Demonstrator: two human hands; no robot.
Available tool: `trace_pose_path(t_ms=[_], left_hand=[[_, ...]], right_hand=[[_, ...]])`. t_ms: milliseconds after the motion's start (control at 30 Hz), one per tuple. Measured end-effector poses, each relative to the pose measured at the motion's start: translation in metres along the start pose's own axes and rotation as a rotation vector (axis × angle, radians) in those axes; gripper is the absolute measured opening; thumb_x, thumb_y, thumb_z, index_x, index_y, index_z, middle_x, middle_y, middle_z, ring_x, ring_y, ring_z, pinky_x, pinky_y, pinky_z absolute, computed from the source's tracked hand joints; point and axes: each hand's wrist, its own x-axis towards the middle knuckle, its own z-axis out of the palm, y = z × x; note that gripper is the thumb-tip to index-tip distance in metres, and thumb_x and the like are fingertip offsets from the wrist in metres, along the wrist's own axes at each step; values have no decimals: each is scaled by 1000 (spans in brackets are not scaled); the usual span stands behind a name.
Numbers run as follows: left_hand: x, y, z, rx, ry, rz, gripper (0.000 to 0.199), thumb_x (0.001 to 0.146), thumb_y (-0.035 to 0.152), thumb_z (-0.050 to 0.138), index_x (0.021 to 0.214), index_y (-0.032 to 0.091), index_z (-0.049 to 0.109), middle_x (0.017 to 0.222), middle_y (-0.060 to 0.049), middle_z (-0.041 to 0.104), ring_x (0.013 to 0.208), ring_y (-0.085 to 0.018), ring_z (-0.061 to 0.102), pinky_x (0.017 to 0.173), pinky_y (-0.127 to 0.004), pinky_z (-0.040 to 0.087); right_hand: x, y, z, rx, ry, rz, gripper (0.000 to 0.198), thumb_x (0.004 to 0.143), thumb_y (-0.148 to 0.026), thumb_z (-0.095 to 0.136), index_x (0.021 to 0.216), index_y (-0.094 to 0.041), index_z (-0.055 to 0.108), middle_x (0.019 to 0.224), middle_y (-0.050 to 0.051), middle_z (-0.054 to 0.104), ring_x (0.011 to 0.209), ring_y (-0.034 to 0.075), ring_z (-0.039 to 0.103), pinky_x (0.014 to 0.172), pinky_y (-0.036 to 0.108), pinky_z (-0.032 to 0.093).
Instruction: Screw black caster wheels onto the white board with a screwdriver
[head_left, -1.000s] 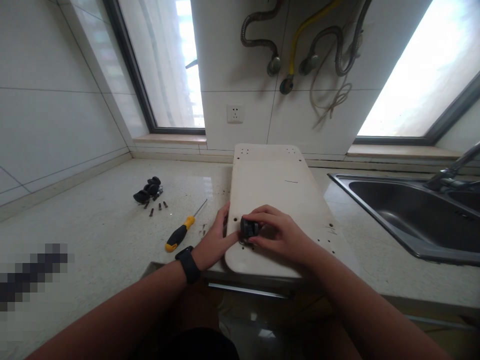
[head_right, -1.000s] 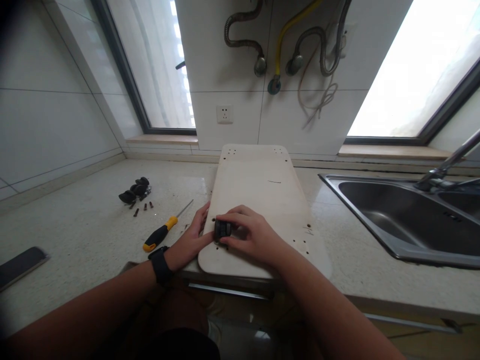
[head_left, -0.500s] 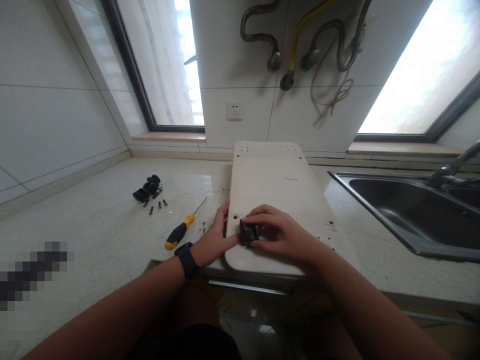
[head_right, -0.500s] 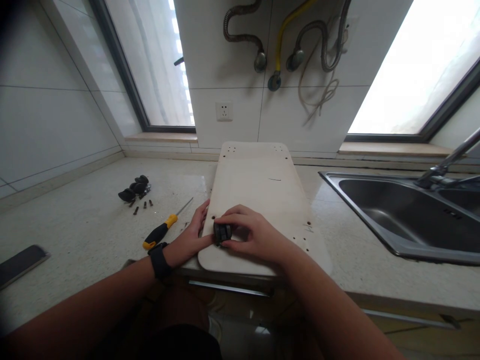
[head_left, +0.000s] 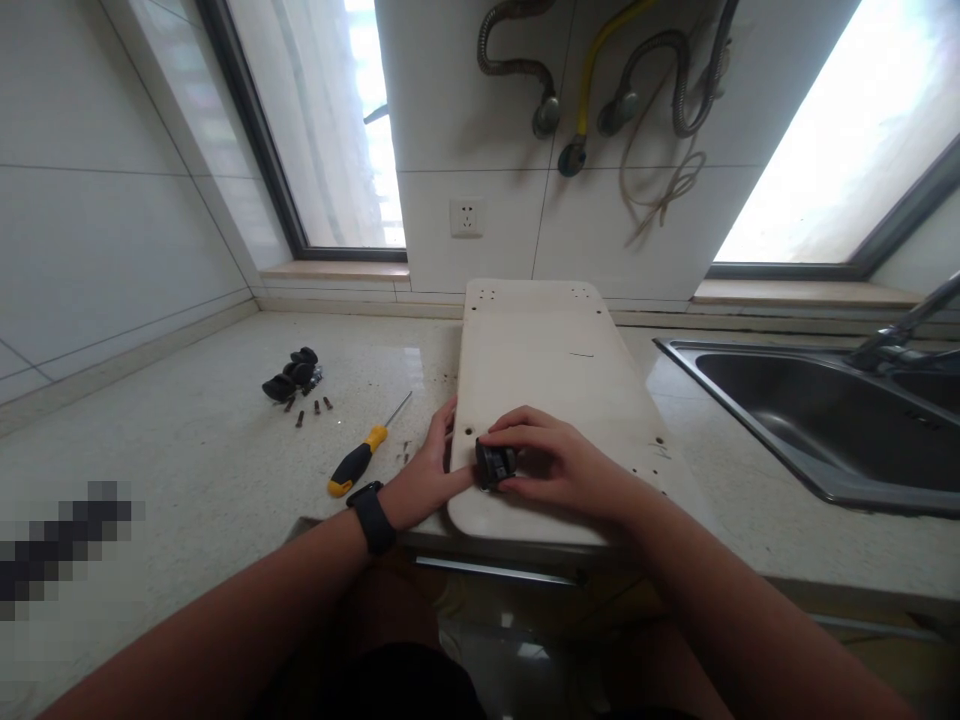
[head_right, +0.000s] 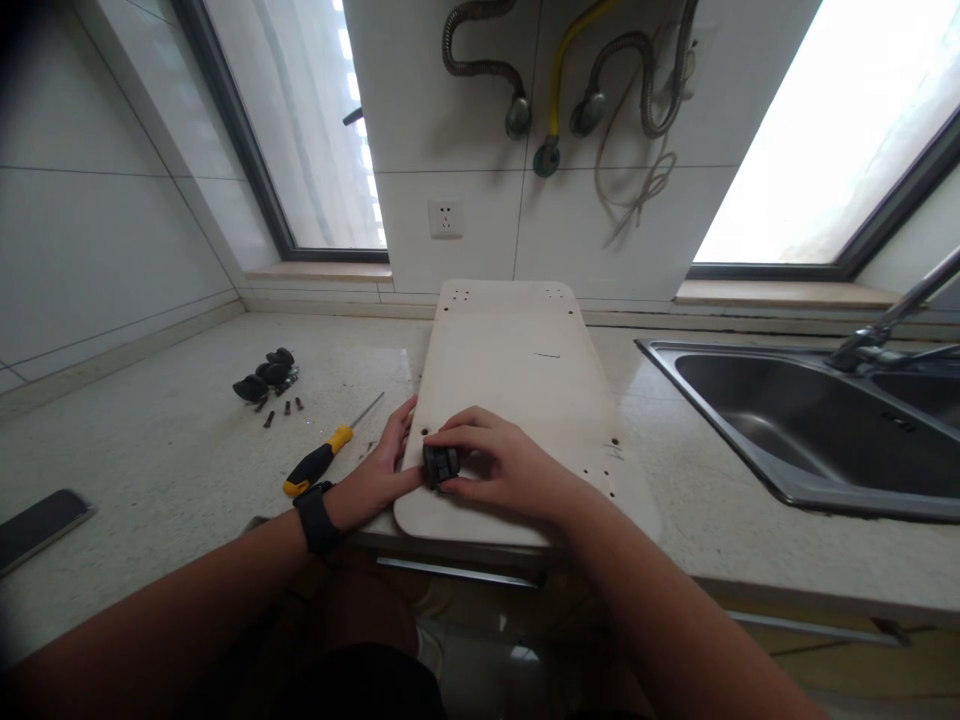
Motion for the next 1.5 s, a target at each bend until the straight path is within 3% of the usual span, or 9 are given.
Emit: trace_pose_path(t_ms=[167,367,633,833,1033,1500], left_hand=[[-1,0,0,3,6,3,104,89,41,76,166,24,8,173,-17,24,158,-33,30,131,-52,22],[-1,0,0,-41,0,-41,98,93,41,70,167,29,7,176,-11,19,160,-34,23,131,-55,21],[-1,4,-2,4,23,-44,86,101,50,52,168,24,6,178,-6,6,164,-28,5,134,-48,6],[1,8,0,22,83,-59,78,104,54,43,168,24,11,178,-3,8,164,-25,4,135,-44,5],[3,14,3,-97,113,-82,77,103,54,43,168,23,15,178,-4,12,164,-27,8,135,-45,8],[4,5,0,-125,98,-49,74,104,52,45,167,26,18,177,-3,14,164,-27,9,134,-45,10]], right_hand=[[3,-2,-3,23,-14,33,53,87,-25,77,138,-30,63,127,9,63,115,21,65,99,39,56],[7,-8,-11,-19,-81,32,50,87,-22,76,135,-29,64,125,9,66,116,23,64,102,41,53],[13,-21,-27,-83,-91,116,47,93,-23,67,139,-30,60,131,7,66,120,23,63,104,42,54],[16,-28,-33,-259,-81,161,54,93,-28,68,145,-31,55,139,9,64,128,30,60,109,52,50],[17,-26,-33,-288,-41,220,55,97,-34,62,150,-27,49,146,12,60,132,29,57,112,54,47],[24,-33,-33,-311,-45,233,50,94,-29,64,143,-22,56,140,10,65,127,26,60,109,48,49]])
